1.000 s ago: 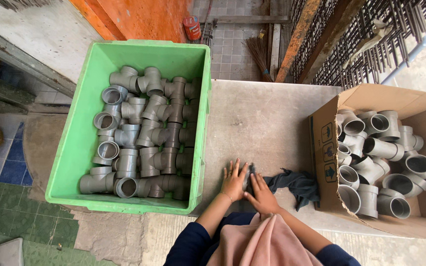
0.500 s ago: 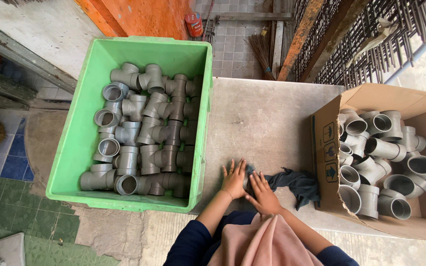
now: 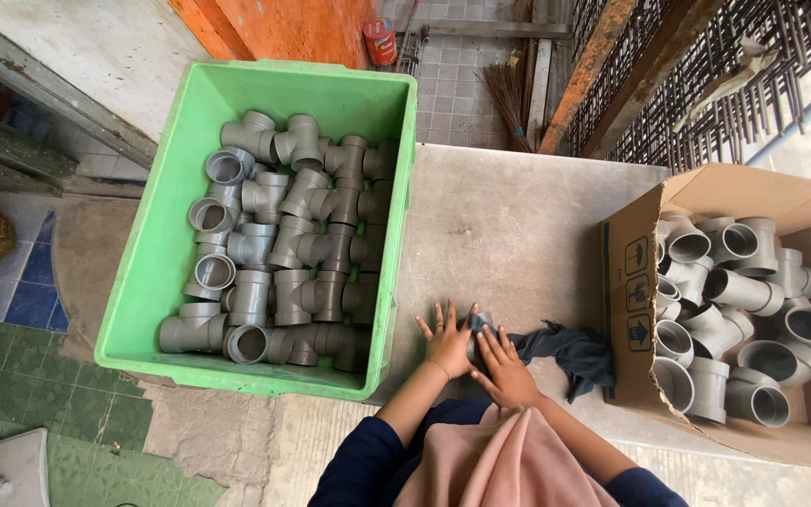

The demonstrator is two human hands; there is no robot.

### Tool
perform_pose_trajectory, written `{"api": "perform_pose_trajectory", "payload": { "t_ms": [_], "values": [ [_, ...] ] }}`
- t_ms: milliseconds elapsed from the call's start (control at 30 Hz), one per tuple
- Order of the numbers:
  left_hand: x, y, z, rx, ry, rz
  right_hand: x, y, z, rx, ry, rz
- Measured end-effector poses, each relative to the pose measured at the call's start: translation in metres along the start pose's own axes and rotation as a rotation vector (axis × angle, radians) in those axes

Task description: The person wipes gray plastic pipe fittings with a dark cloth, then places them into a green bin. The person repeats this process for several fittings, taking them from a cardboard box and wiping each one before placing it in the bin.

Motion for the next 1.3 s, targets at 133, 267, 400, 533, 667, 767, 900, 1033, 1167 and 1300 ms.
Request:
{"api": "perform_pose_trajectory", "payload": {
  "t_ms": [133, 267, 400, 533, 667, 767, 900, 1033, 1167, 1300],
  "values": [
    [-0.002, 0.003, -0.001, 0.001, 0.014, 0.01, 0.013, 0.013, 0.011, 0.006, 0.1, -0.152],
    [-0.004, 0.011, -0.005, -0.028, 0.026, 0.006, 0.012, 0.013, 0.015, -0.012, 0.109, -0.198],
    [-0.001, 0.012, -0.006, -0.057, 0.033, 0.051, 0.0, 0.004, 0.006, -0.073, 0.115, -0.214],
    [0.0, 0.016, -0.012, -0.058, 0.008, 0.082, -0.008, 0.003, 0.004, -0.06, 0.147, -0.275],
    [0.01, -0.015, -0.005, 0.02, 0.015, 0.103, 0.003, 0.02, 0.018, -0.071, 0.125, -0.268],
    [0.011, -0.004, -0.012, -0.035, 0.027, 0.029, 0.009, 0.023, 0.021, -0.075, 0.073, -0.233],
    [-0.006, 0.0, -0.013, -0.17, -0.073, -0.001, 0.003, 0.011, 0.022, -0.113, 0.048, -0.218],
    [0.002, -0.02, 0.003, -0.152, -0.064, 0.039, 0.005, 0.024, 0.022, -0.091, 0.07, -0.274],
    [0.003, -0.029, 0.009, -0.137, -0.078, 0.052, 0.012, 0.041, 0.039, -0.085, 0.096, -0.432],
    [0.004, -0.028, 0.009, -0.157, -0.077, 0.055, 0.014, 0.042, 0.064, -0.077, 0.067, -0.406]
  ]
}}
Point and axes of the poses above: each hand's wrist, its own z-axis towards the middle knuckle, its own y-axis out of the back of the hand, x = y × z, the point moved 7 cm from there along z, towards the middle knuckle, and after that the axes turned 8 degrees about z, right-handed, at the moved point
